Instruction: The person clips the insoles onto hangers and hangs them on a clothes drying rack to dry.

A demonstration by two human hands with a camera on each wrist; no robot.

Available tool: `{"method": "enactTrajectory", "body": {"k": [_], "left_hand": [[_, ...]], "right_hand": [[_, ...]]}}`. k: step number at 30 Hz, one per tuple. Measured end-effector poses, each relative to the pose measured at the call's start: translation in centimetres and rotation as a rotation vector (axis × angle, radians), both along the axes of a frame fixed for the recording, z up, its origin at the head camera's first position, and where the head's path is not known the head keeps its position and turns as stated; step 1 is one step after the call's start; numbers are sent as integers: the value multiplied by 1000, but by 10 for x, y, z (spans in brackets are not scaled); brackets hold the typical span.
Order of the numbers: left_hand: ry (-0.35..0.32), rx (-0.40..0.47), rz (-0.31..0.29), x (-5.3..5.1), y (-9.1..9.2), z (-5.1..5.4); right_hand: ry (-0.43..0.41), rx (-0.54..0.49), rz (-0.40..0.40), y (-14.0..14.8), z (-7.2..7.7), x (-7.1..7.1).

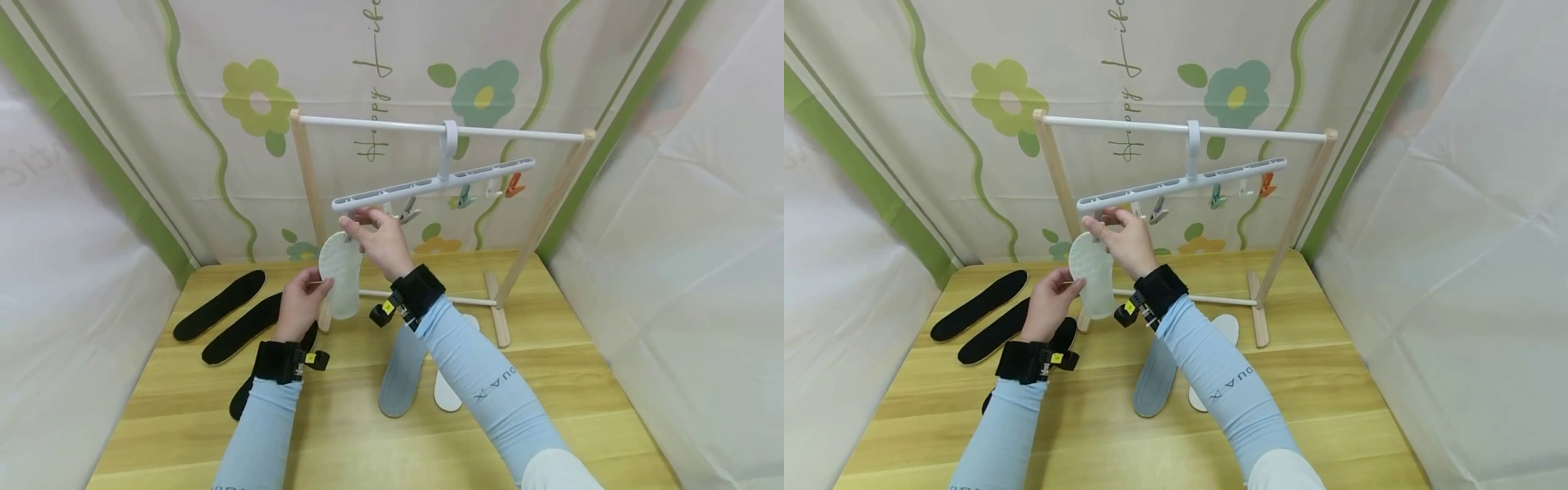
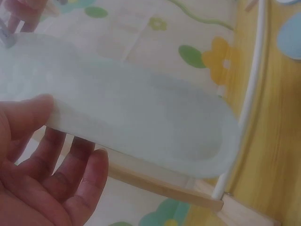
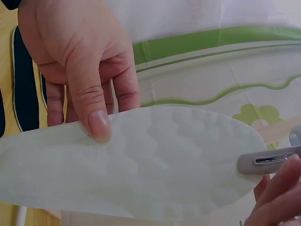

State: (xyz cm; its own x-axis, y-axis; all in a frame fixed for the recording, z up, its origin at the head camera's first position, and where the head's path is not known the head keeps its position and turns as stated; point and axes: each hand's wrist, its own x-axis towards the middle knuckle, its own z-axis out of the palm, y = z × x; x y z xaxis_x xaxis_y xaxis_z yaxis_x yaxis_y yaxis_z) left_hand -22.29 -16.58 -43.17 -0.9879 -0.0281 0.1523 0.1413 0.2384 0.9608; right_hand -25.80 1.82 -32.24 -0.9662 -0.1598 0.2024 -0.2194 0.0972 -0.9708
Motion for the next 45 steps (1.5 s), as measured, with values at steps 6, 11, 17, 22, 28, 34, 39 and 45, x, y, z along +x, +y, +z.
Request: {"method": "enactTrajectory", "body": {"k": [6, 11, 17, 22, 28, 34, 39, 45], "left_hand": [[-1, -5, 0, -3, 1, -3], [4, -3, -12, -5, 2, -6], [19, -1, -29, -6, 3, -9], [25, -3, -41, -6, 5, -11], [33, -18, -52, -6, 8, -13], [56, -27, -63, 6, 14, 3], [54, -40, -63, 19, 19, 21], [13, -12, -41, 15, 15, 12]], "right_hand": [[-11, 38, 14, 3, 0, 3], [1, 62, 27, 7, -3, 5], [42, 94, 36, 13, -6, 9], [60, 133, 48, 19, -10, 12], [38, 156, 54, 25, -13, 20], [27, 151, 64, 31, -14, 27], [33, 170, 63, 36, -14, 32], [32, 200, 50, 40, -14, 36]]}}
